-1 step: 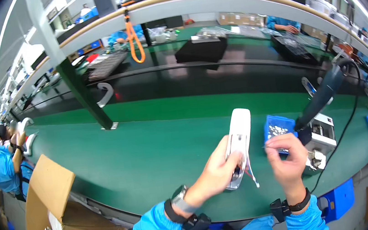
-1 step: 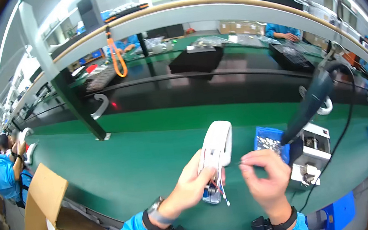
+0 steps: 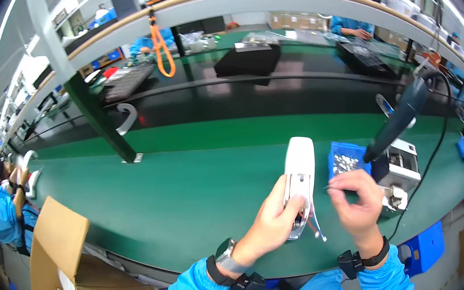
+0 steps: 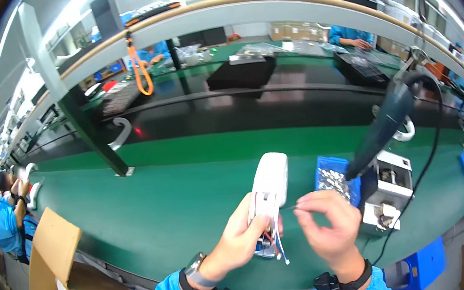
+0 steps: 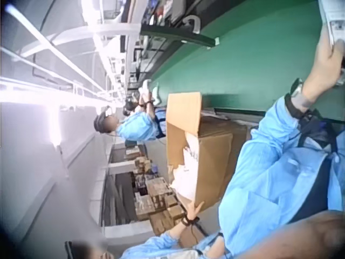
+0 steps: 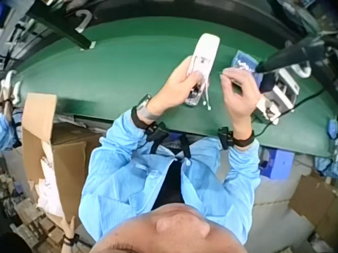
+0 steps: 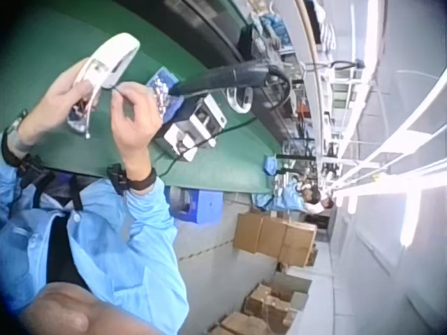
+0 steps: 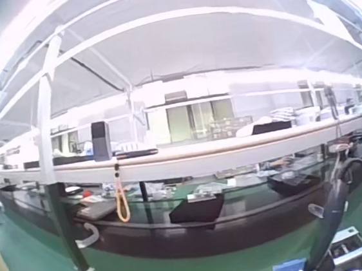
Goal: Assemble wires and components into a white curved plastic electronic housing unit and secure them using an electric screwdriver.
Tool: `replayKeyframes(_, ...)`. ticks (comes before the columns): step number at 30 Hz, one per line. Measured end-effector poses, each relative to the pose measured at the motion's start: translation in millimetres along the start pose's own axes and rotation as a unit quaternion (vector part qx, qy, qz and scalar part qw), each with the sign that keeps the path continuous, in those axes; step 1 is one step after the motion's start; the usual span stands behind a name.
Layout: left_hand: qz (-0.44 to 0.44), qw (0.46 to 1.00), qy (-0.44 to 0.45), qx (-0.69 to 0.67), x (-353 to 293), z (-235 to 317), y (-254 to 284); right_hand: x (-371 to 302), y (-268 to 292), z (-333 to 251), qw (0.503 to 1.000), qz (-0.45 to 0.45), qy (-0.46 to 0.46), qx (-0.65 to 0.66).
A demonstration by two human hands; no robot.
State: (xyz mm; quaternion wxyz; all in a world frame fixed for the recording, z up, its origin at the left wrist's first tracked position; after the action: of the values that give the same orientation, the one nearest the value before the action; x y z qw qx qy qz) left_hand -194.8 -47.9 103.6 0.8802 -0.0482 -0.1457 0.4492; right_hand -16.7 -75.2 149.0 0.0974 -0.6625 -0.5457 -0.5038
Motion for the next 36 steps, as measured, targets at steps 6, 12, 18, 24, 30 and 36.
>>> replayKeyframes(6,-0.02,0.999,-0.013,-0.021,-14,-13,-39,-14,14,-17,0.996,-0.021,0.04,-0.077)
replayKeyframes(12,-0.058,0.991,0.042,-0.109,-25,-24,-52,-17,22,-19,0.988,-0.059,0.082,-0.119)
replayKeyframes(18,-0.054,0.993,0.034,-0.098,-26,-10,-53,-23,20,-23,0.971,-0.075,0.156,-0.165)
replayKeyframes(24,-0.005,0.997,0.029,-0.066,-23,-16,-49,-19,20,-33,0.959,-0.093,0.163,-0.212)
replayKeyframes(30,0.048,0.996,0.017,-0.072,-25,-17,-54,-22,20,-29,0.966,-0.109,0.14,-0.187)
replayKeyframes(36,0.0,0.989,0.072,-0.128,-21,-12,-51,-16,28,-26,0.965,-0.125,0.159,-0.166)
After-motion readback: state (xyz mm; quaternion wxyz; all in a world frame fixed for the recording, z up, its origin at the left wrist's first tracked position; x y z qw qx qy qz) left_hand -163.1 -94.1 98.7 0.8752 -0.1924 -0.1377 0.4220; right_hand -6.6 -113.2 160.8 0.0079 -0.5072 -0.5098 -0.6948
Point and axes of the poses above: each hand's wrist, its own x-axis towards the middle knuckle, its own y-axis out of the back of the hand, z = x × y, the point moved 2 cm from there along x, towards the middle knuckle, and after that the axes turned 6 degrees about -z, right-handed, at the moved point
